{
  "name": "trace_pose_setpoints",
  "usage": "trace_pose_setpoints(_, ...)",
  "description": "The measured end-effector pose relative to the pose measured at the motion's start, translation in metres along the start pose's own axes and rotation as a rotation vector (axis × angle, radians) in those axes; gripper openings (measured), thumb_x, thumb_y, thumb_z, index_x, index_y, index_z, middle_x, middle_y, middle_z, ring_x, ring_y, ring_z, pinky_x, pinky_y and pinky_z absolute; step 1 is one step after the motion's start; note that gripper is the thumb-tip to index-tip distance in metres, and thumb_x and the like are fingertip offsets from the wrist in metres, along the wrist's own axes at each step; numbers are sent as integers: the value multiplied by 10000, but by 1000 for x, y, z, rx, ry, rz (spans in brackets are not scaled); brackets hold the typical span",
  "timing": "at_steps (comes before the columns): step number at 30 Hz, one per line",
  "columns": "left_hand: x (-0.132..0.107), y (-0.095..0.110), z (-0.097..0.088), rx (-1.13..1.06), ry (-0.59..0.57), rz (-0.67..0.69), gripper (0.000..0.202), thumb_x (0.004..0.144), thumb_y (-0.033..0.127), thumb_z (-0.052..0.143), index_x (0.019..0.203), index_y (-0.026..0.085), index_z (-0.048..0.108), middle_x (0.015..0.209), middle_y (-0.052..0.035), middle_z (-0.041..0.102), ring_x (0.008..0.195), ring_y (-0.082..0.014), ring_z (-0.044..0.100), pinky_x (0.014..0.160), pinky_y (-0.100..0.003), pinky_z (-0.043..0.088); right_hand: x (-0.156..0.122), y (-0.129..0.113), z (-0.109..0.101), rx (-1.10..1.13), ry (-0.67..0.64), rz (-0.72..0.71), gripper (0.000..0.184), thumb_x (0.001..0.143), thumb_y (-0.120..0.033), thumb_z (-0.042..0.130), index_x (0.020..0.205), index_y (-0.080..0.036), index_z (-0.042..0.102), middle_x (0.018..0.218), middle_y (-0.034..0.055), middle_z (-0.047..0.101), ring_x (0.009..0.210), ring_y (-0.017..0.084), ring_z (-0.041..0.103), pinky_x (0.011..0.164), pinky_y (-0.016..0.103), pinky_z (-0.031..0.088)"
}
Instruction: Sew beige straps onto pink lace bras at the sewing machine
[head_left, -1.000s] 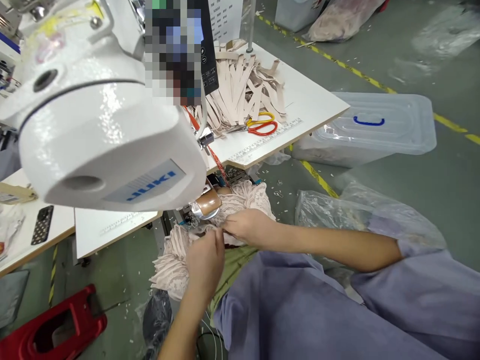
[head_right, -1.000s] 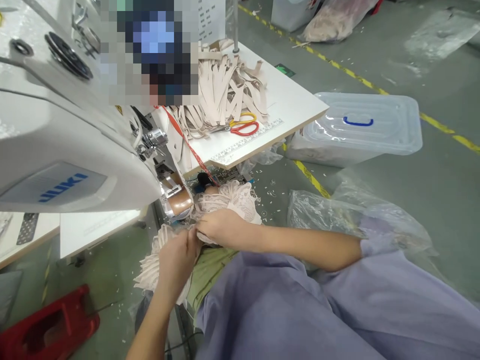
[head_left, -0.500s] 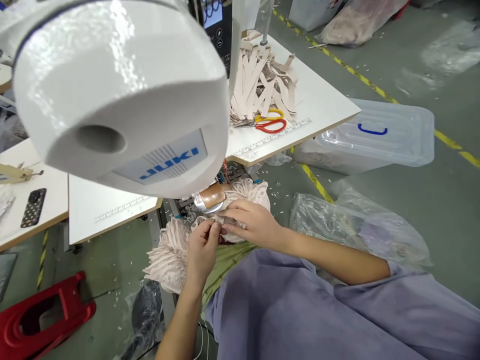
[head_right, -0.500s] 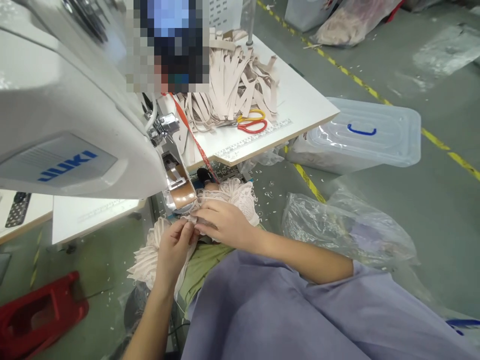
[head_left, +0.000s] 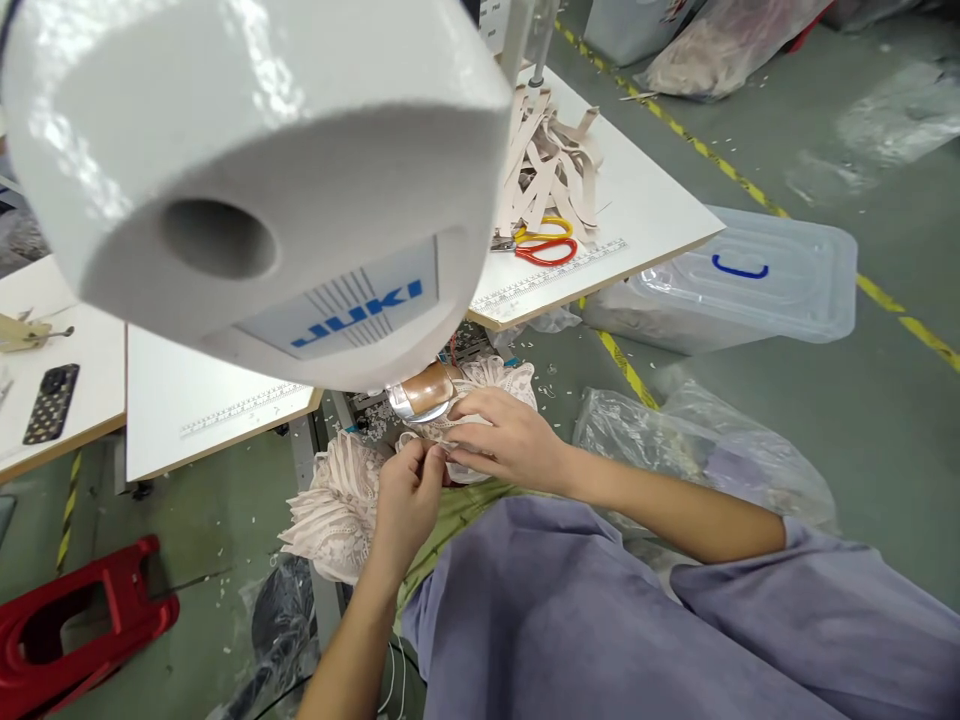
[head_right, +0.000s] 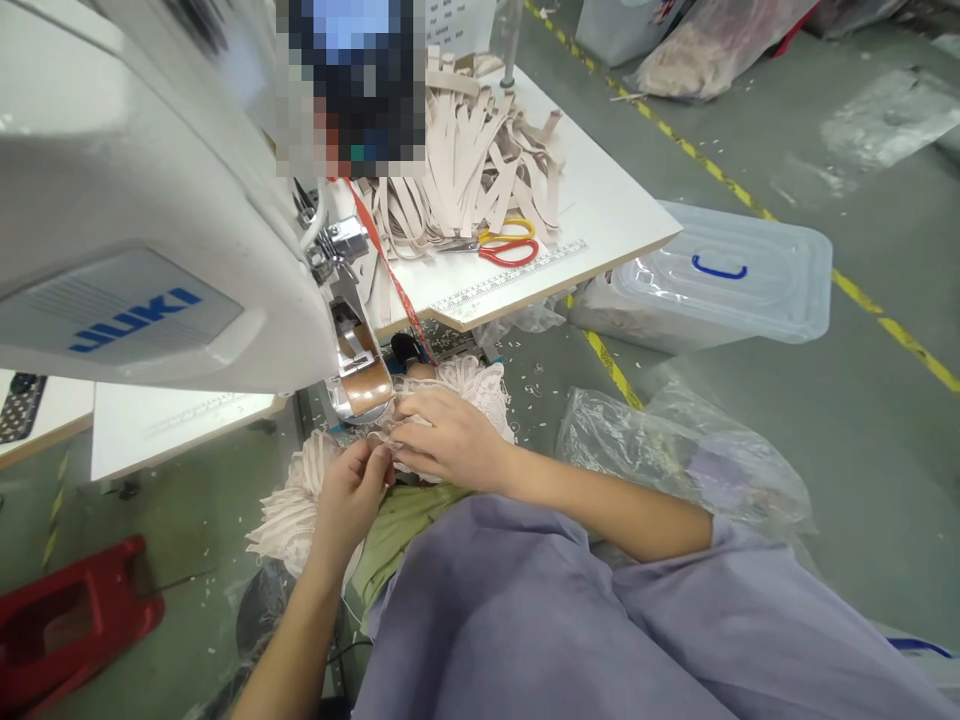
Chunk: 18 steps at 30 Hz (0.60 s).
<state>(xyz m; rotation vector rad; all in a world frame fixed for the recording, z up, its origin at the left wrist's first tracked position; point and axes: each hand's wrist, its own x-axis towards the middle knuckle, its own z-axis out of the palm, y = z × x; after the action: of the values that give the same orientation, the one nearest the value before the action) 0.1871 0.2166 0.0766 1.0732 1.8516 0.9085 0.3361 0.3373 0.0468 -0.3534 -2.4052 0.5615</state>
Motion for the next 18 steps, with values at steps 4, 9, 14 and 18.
trace_pose_setpoints(4,2,-1,2,-134,-24,-58,369,965,413,473,674,194,534,604,23,519,566,-118,466,559,-235,361,-7,1,9,143,112,74,107,917,-302,655,945,-220,716,942,65,665,900,192,618,813,364,526)
trace_pose_setpoints(9,5,-3,7,-233,7,-75,353,966,422,473,724,187,577,684,-2,597,635,-130,533,614,-242,419,-16,-12,25,463,189,411,113,915,-314,662,905,-226,733,924,49,653,861,161,662,755,318,572)
trace_pose_setpoints(14,12,-13,7,-236,25,-135,419,889,525,596,657,180,554,577,27,525,555,-104,454,569,-228,377,-22,16,22,177,-4,134,173,943,-294,587,944,-279,760,912,22,732,849,160,669,756,295,562)
trace_pose_setpoints(18,16,-20,0,-357,34,-215,447,824,586,660,686,168,581,602,34,522,530,-82,418,524,-208,350,8,110,-32,-113,-7,355,345,971,-168,413,1201,-173,670,1154,103,696,1052,203,629,929,357,521)
